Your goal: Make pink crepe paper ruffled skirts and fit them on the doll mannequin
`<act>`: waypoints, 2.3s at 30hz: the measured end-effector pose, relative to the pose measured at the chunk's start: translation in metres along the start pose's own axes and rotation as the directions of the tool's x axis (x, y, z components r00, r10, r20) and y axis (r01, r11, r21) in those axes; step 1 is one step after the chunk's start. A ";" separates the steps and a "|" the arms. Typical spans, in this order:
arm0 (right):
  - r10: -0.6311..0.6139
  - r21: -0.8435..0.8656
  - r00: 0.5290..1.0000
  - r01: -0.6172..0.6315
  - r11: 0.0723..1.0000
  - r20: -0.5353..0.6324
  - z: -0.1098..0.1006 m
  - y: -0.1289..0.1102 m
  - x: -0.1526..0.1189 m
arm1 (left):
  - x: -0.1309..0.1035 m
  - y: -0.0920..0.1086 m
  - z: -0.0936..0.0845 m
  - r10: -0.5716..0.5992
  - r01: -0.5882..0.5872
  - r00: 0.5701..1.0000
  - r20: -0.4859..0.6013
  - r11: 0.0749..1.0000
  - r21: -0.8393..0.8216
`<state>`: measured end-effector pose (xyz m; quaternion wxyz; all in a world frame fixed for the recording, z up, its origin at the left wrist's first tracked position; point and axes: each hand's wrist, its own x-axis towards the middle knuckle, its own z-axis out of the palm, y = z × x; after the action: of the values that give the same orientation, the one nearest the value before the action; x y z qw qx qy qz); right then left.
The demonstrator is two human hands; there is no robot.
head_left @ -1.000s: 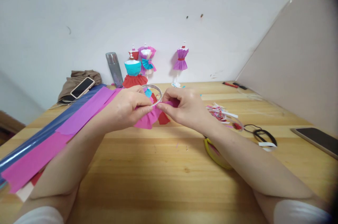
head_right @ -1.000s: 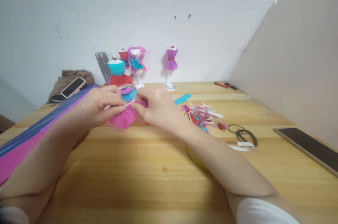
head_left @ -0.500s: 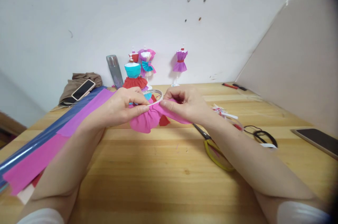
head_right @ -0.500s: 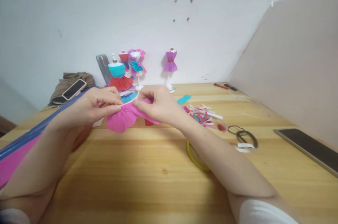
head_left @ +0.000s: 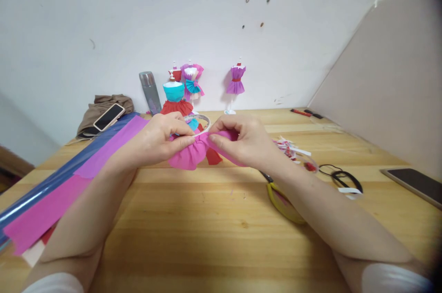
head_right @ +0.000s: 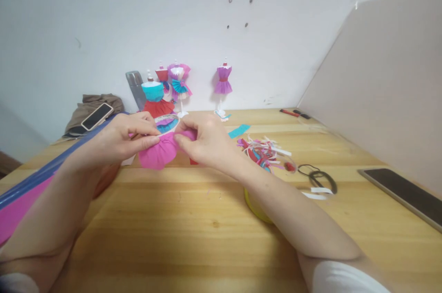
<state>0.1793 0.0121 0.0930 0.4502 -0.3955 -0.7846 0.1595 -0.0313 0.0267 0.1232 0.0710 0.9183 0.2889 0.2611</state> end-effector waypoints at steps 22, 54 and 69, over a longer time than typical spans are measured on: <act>0.001 0.104 1.000 -0.003 0.995 0.014 0.003 0.009 0.005 | 0.000 0.000 0.003 0.095 -0.094 0.996 -0.003 0.995 0.035; 0.299 0.694 0.929 -0.362 0.623 0.216 -0.008 0.006 0.010 | 0.000 -0.007 -0.001 -0.045 -0.115 0.892 -0.451 0.940 -0.322; 0.448 0.815 0.891 -0.204 0.542 -0.075 0.004 0.016 0.017 | 0.018 0.012 0.066 -0.476 0.108 0.878 -0.049 0.297 -0.949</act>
<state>0.1787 0.0358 0.0915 0.6430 -0.3144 -0.4734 0.5134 0.0213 0.0286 0.0785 0.5745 0.5879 0.2623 0.5054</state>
